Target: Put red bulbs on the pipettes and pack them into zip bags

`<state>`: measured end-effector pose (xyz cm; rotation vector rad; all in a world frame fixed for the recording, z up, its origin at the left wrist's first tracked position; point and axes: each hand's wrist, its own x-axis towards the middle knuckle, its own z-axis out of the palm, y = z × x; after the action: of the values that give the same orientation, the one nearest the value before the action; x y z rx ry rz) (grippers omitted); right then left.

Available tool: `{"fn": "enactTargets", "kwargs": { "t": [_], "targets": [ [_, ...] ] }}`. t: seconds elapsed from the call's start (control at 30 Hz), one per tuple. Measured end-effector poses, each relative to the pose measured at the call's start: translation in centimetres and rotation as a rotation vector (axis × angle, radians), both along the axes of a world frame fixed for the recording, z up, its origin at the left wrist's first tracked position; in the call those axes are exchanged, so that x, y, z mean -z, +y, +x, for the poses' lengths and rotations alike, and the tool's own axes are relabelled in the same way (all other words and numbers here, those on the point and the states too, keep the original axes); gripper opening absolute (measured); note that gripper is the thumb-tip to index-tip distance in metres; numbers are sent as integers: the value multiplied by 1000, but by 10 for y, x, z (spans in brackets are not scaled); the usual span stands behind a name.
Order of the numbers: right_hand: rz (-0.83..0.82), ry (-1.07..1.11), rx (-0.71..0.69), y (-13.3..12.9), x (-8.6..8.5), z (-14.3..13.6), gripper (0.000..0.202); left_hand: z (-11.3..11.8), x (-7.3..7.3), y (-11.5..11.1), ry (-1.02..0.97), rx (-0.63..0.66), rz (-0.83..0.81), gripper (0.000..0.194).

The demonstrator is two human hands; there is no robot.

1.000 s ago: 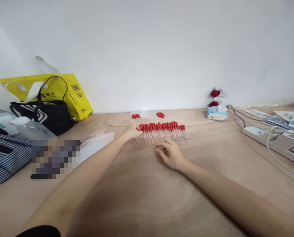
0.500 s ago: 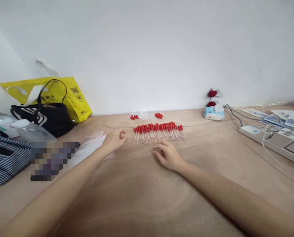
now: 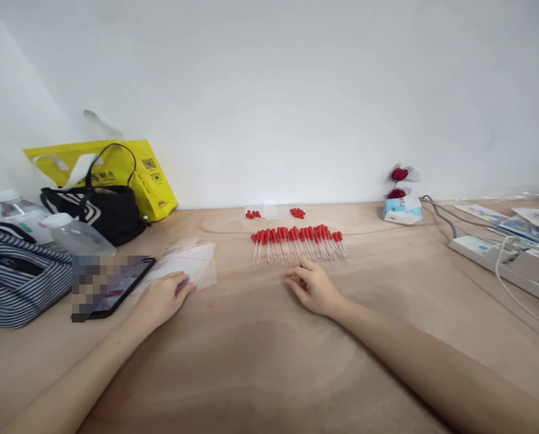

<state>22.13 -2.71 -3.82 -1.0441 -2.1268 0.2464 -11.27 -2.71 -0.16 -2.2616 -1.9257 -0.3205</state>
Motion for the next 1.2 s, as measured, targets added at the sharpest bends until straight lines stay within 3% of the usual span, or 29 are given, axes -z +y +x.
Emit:
{"fn": "enactTargets", "kwargs": {
  "t": [0.23,0.33,0.4,0.47,0.53,0.63,0.77,0.83,0.93,1.1,1.2],
  "targets": [
    [-9,-4,-19,-1,-1,1,13,-1,-14,-4,-158,-60,-56,39],
    [-5,-16,-33,0,-1,0,13,4,-26,-10,-303,-122,25,36],
    [7,-11,-24,-1,-1,-1,15,15,-36,-16,-403,-65,122,34],
    [46,29,22,-2,-1,-1,25,33,-45,-22,-483,142,169,28],
    [129,74,85,-5,-3,0,43,56,-50,-25,-490,475,152,24],
    [294,23,123,-12,-7,11,56,90,-45,-24,-440,878,-32,31],
    [352,-182,14,-21,-12,37,46,121,-29,-13,-306,1103,-227,34],
    [325,-190,-26,-22,-13,47,52,129,-22,-6,-247,1147,-231,35],
    [343,-79,-5,-22,-13,51,62,133,-13,3,-247,1104,-157,34],
    [286,-60,9,-30,-20,34,28,129,-2,6,-354,1040,-132,34],
    [215,0,34,-37,-31,23,23,128,1,7,-377,1026,-155,34]
  ]
}}
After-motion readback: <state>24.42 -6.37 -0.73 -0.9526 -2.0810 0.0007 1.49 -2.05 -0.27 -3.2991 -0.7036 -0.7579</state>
